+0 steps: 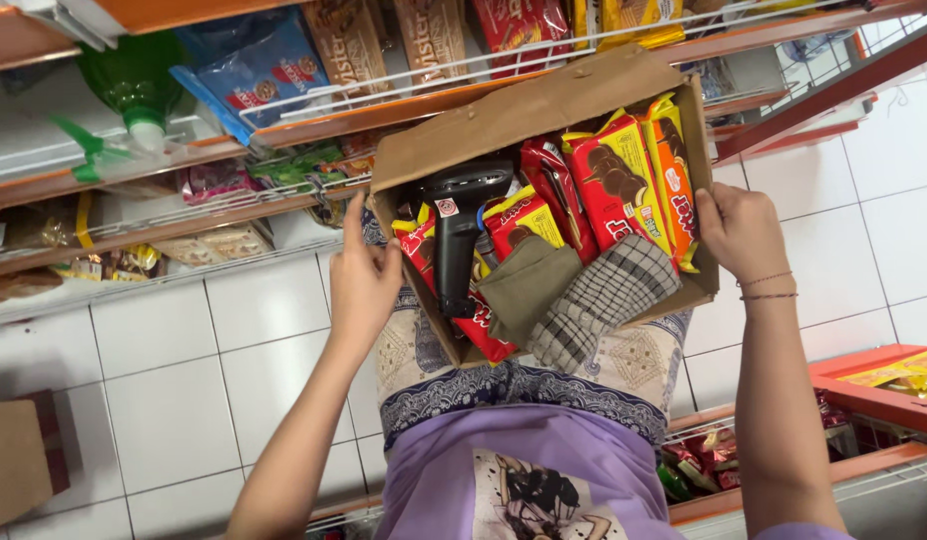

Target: The person cleans the front edges of store shelves using a cloth and a spray bottle. They repeatedly wipe the orange shelf trim, occasionally spray the surface, and move a cardboard box and other items to access different sections.

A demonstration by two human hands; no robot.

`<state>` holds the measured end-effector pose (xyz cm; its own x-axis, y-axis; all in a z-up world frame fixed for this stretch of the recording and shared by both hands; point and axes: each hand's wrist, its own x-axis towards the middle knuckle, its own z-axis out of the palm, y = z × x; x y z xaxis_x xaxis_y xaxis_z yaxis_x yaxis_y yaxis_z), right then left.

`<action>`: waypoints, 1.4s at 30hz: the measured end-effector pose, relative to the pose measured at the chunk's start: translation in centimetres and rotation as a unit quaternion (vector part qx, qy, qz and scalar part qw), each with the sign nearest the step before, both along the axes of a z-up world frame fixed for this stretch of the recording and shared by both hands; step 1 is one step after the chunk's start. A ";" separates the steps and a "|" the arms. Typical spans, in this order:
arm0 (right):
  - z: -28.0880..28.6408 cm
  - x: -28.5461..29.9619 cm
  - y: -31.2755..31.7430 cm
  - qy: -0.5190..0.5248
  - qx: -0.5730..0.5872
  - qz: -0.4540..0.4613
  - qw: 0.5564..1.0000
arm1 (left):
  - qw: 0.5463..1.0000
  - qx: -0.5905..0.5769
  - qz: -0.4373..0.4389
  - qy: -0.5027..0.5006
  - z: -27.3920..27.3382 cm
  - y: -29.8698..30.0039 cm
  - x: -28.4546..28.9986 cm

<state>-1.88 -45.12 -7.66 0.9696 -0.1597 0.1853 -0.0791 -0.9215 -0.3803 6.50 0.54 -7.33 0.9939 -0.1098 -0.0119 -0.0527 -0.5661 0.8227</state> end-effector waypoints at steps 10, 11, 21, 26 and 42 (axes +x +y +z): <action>-1.7 -0.6 0.5 -0.031 0.035 -0.027 0.999 | 0.985 0.169 -0.016 0.013 -9.2 -2.8 -9.4; -1.9 -0.5 0.4 -0.038 0.039 -0.026 0.998 | 0.985 0.173 -0.014 -0.010 -9.7 -2.9 -9.6; -2.3 -1.0 -0.3 -0.032 0.077 -0.029 0.996 | 0.980 0.172 0.015 -0.098 -8.4 -2.9 -7.5; -2.3 -1.4 0.6 -0.049 0.099 -0.025 0.994 | 0.982 0.158 0.026 -0.103 -7.3 -2.6 -7.4; 2.2 2.8 1.7 -0.135 0.003 0.082 0.987 | 0.974 0.035 0.024 -0.221 -2.2 -2.3 -1.5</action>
<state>0.95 -43.46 -5.41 0.8976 -0.0063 0.4408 0.1765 -0.9111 -0.3724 5.00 -1.78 -9.53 0.9076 -0.0771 0.4127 -0.3653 -0.6298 0.6855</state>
